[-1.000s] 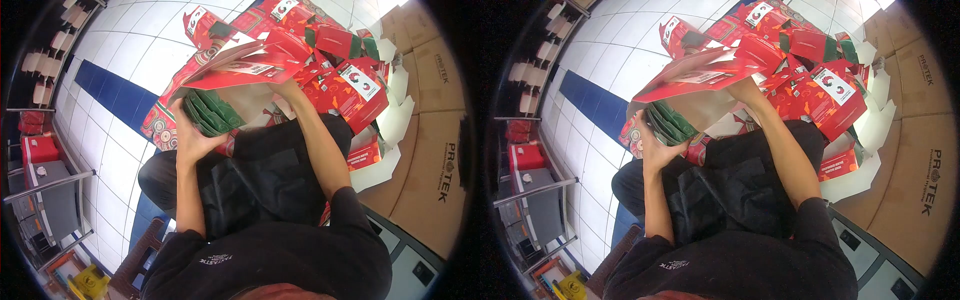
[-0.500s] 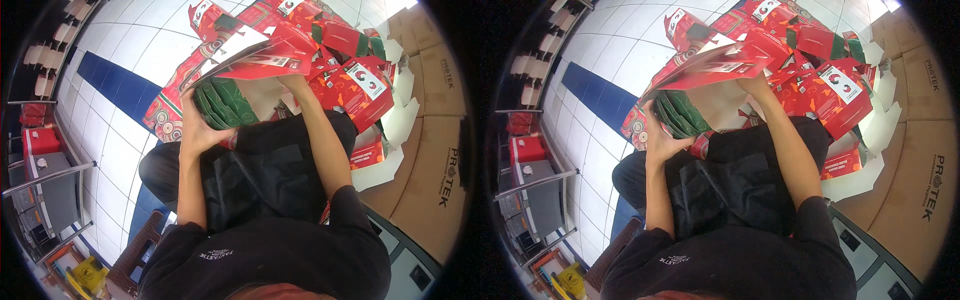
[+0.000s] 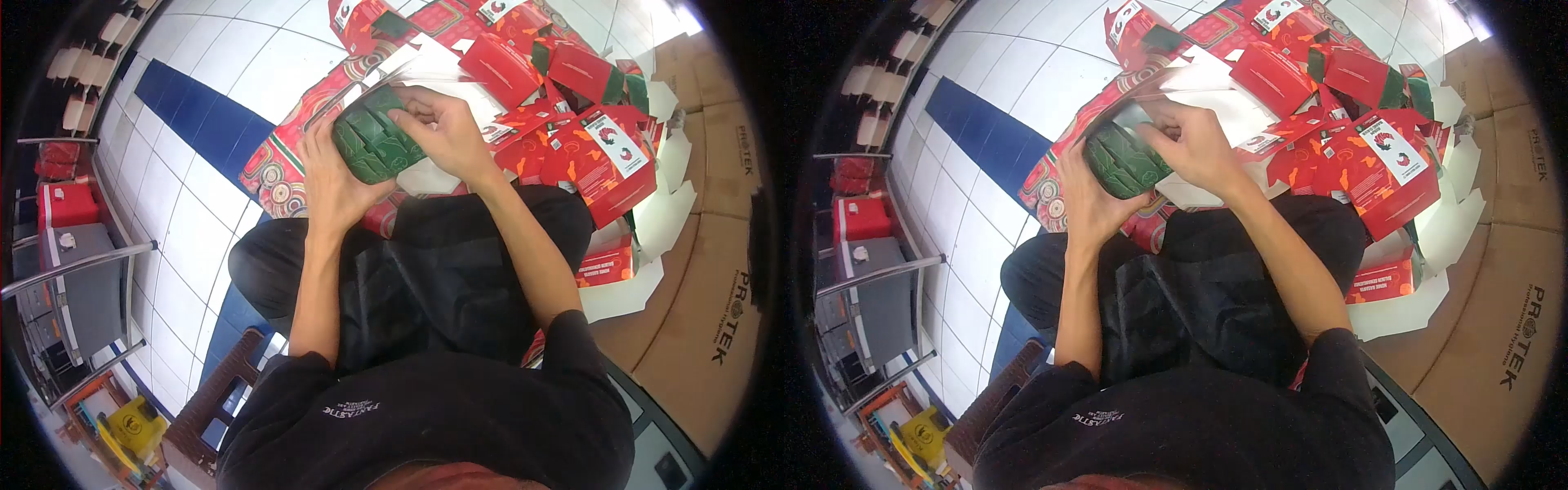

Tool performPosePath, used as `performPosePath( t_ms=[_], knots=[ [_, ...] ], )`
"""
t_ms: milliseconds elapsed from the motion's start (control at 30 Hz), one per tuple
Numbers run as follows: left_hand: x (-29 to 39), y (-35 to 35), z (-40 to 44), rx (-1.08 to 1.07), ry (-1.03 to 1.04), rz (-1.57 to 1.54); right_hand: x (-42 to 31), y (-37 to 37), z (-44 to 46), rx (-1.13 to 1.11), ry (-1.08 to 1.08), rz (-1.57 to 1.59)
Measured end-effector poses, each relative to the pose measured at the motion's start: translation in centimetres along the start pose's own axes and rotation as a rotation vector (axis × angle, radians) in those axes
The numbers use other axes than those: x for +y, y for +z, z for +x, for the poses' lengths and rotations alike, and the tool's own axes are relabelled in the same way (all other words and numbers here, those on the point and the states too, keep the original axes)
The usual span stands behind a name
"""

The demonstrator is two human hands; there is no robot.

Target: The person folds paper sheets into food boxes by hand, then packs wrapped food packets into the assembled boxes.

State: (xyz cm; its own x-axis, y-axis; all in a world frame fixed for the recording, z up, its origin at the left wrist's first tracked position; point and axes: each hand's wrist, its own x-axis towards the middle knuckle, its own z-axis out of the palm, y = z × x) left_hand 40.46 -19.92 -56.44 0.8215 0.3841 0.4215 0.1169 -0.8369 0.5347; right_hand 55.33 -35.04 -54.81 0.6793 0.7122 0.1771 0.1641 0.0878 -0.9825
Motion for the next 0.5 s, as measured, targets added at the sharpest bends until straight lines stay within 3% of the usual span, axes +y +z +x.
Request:
performPosePath(
  t_ms=[233, 300, 433, 500],
  knots=[
    [0.4, 0.5, 0.0, -0.043, 0.002, -0.020, 1.2, -0.7, 0.0, 0.007, -0.008, 0.002],
    [0.5, 0.3, 0.2, -0.005, 0.016, 0.016, 0.3, -2.1, 0.2, -0.023, -0.033, -0.247],
    [-0.5, 0.6, 0.0, 0.092, -0.156, -0.069, -1.1, -9.2, 3.2, 0.286, -0.018, -0.447],
    [-1.1, 0.3, -0.3, 0.102, -0.279, -0.132, 1.9, -14.2, 7.4, 0.473, -0.084, -0.418]
  ],
)
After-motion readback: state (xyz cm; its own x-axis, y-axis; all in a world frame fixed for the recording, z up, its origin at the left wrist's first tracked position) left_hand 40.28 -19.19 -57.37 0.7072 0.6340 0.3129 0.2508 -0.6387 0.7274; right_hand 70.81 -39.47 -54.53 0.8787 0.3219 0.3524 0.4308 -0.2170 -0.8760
